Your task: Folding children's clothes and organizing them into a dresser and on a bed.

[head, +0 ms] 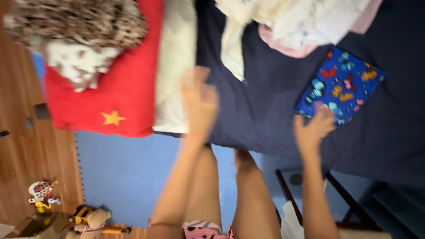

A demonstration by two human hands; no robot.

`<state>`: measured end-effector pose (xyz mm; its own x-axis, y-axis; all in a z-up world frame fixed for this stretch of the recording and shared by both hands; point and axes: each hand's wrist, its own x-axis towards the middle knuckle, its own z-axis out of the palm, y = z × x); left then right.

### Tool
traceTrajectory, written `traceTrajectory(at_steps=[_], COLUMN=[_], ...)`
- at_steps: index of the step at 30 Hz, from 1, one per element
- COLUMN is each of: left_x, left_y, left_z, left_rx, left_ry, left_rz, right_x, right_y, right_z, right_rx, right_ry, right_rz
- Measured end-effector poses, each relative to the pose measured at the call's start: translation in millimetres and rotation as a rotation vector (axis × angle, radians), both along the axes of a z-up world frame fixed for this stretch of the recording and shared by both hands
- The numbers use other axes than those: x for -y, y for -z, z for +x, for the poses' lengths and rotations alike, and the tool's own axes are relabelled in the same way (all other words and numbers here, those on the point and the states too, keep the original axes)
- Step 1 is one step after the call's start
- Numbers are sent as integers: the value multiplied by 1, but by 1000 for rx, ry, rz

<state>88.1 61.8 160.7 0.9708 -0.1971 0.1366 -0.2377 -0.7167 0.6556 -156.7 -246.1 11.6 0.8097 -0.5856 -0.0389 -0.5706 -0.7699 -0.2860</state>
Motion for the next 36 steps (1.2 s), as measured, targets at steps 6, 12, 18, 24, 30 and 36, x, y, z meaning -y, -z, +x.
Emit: traceTrajectory(at_steps=[6, 12, 18, 24, 30, 36], left_x=[-192, -224, -221, -190, -165, -93], left_y=[37, 24, -69, -219, -227, -244], left_z=[156, 209, 195, 138, 135, 48], left_rx=[251, 264, 226, 41, -145, -292], left_ry=[-111, -39, -95, 100, 144, 256], left_rz=[454, 351, -78, -477, -909, -675], right_x=[-162, -234, -254, -282, -260, -242], right_y=[-100, -148, -180, -282, -313, -379], right_z=[136, 186, 190, 239, 227, 189], right_rx=[99, 129, 107, 415, 151, 506], right_ry=[-120, -238, -383, -569, -58, -53], right_rz=[341, 463, 578, 813, 1678, 1623])
